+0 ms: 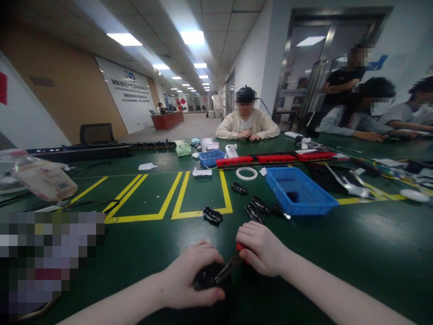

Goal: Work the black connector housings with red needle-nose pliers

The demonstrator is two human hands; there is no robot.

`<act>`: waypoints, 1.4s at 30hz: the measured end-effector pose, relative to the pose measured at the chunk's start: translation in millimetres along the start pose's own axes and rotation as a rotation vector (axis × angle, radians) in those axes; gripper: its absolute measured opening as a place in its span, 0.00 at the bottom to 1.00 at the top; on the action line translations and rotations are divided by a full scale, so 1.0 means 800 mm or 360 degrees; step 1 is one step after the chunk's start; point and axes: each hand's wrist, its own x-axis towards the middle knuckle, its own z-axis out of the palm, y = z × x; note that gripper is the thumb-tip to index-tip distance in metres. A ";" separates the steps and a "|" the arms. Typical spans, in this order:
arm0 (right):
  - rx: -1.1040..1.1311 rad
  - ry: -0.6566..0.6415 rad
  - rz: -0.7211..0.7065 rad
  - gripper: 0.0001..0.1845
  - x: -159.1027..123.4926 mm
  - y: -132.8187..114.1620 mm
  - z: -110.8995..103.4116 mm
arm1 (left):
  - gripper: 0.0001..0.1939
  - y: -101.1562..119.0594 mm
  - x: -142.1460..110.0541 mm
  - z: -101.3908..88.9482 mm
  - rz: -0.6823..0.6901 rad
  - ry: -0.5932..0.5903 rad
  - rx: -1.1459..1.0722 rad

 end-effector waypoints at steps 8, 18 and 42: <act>0.0029 0.0023 0.0027 0.28 0.000 0.000 0.000 | 0.17 0.002 0.000 -0.005 0.0010 -0.0059 -0.0054; -0.0055 0.0066 0.0096 0.27 -0.004 -0.002 0.002 | 0.15 0.008 0.000 -0.006 -0.0162 0.0004 0.0000; -0.0373 0.0172 0.0245 0.17 -0.002 0.005 -0.002 | 0.13 0.009 0.005 -0.011 -0.0465 0.0217 -0.0022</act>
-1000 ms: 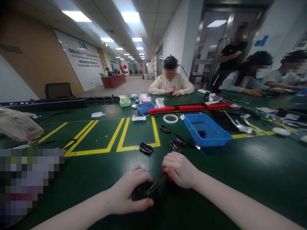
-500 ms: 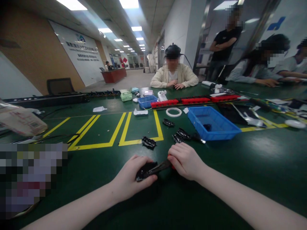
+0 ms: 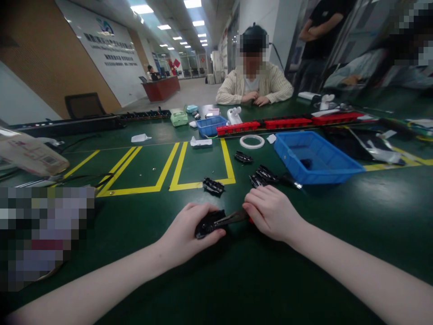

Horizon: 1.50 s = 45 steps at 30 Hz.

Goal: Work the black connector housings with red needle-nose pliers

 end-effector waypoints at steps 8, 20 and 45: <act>-0.0091 -0.0027 -0.0034 0.18 0.000 -0.002 0.000 | 0.15 -0.007 0.001 0.005 0.0001 -0.0060 0.0098; -0.0050 -0.0069 -0.0028 0.18 0.001 0.002 -0.001 | 0.16 -0.011 0.003 0.005 0.0029 -0.0048 0.0056; 0.0058 -0.0023 -0.0001 0.15 -0.005 0.009 0.004 | 0.15 -0.009 0.003 0.001 0.0070 -0.0131 -0.0131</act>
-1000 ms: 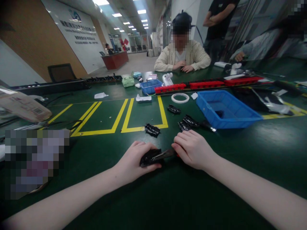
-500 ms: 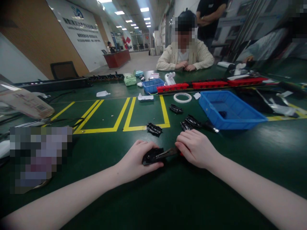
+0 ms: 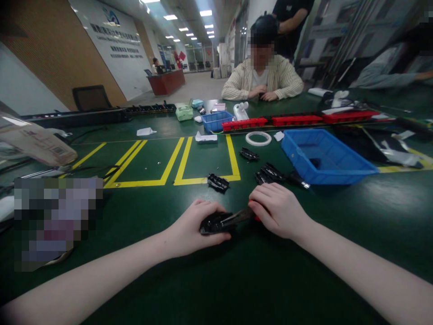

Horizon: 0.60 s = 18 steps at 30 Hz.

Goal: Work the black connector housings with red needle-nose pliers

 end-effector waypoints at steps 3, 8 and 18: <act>0.0040 0.0000 0.0042 0.15 -0.001 0.002 0.000 | 0.15 0.001 0.000 -0.001 0.0006 -0.0022 -0.0042; 0.0092 -0.0024 0.0045 0.15 -0.001 0.001 -0.001 | 0.15 0.000 0.000 -0.002 0.0002 -0.0029 -0.0044; 0.0121 -0.0060 -0.0001 0.15 0.002 -0.003 -0.003 | 0.15 0.002 0.000 -0.002 -0.0011 -0.0044 0.0004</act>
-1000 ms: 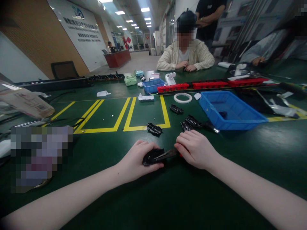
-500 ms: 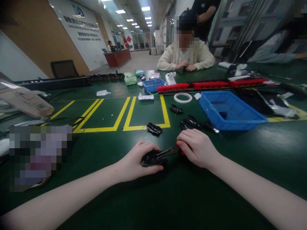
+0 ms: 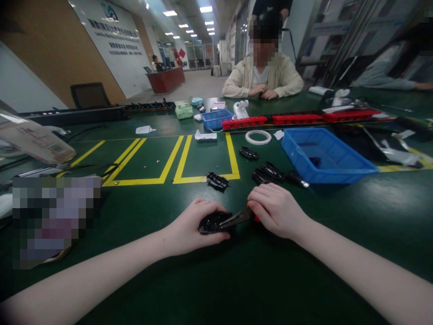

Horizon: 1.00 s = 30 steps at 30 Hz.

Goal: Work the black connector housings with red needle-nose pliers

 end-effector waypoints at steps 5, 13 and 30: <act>-0.0002 -0.0016 -0.0035 0.15 0.002 -0.003 -0.001 | 0.15 -0.001 0.000 0.001 0.0015 0.0008 0.0001; -0.0014 0.0041 0.0039 0.16 -0.001 0.002 0.002 | 0.16 -0.003 -0.001 0.002 0.0020 0.0013 0.0008; -0.0028 0.0034 0.0010 0.14 -0.002 0.001 0.001 | 0.15 -0.002 0.000 0.002 0.0036 0.0013 -0.0024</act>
